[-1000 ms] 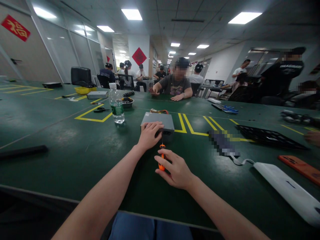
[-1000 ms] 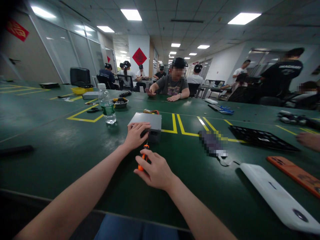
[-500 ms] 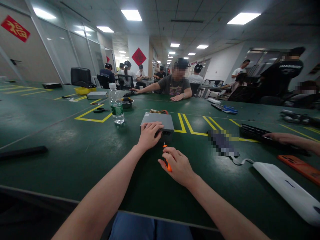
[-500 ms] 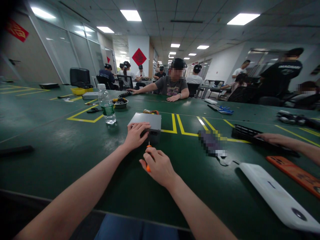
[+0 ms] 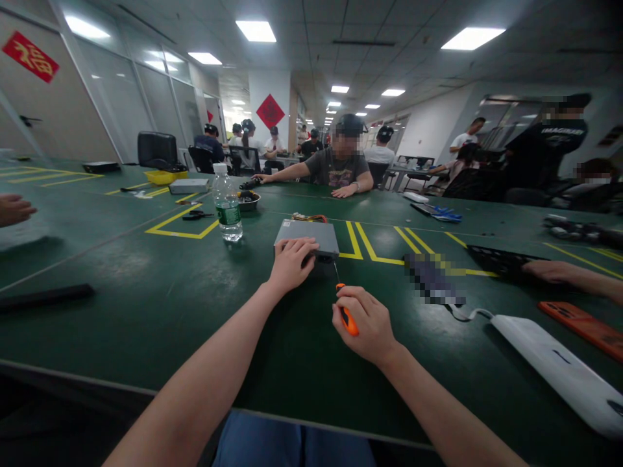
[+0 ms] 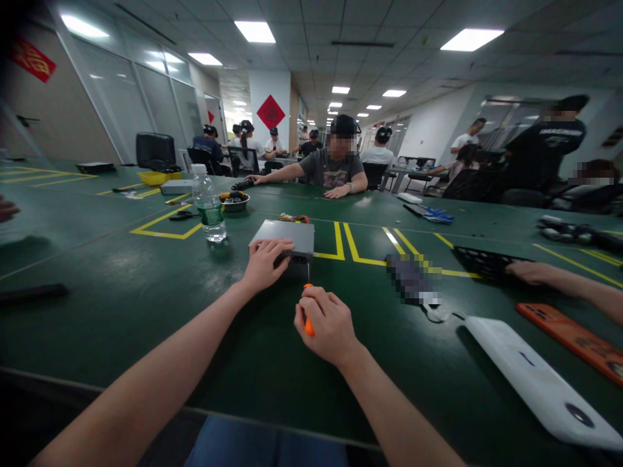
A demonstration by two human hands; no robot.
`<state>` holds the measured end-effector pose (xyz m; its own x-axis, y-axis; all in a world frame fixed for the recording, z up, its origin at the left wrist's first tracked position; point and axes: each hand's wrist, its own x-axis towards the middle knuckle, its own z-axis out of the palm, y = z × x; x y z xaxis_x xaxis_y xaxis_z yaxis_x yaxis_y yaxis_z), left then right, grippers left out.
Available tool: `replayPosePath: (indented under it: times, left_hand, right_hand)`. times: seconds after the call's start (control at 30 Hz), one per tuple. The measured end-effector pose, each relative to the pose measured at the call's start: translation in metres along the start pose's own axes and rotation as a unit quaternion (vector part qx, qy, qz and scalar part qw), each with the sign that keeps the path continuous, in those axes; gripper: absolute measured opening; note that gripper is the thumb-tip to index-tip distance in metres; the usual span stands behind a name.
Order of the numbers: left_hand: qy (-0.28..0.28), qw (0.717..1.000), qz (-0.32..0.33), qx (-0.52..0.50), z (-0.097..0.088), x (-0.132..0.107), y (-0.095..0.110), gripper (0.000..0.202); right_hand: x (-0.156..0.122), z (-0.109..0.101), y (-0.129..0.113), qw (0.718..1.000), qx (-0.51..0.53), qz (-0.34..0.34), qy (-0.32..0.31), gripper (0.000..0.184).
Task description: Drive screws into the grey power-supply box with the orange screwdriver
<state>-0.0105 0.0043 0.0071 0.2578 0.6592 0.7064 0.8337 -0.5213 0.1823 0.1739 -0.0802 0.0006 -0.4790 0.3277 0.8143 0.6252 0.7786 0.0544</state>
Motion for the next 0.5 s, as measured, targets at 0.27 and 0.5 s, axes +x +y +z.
replayPosePath:
  times: [0.27,0.5]
  left_hand:
    - [-0.008,1.0,-0.004,-0.001,-0.0013,0.0006,0.0001,0.026]
    - [-0.008,1.0,0.001,-0.003,-0.0023,0.0005,-0.0004,0.024]
  right_hand:
    - [0.0009,-0.0001,0.0021,1.0,0.009,0.012,0.006,0.007]
    - [0.0006,-0.001,0.0012,1.0,0.012,0.021,-0.004,0.007]
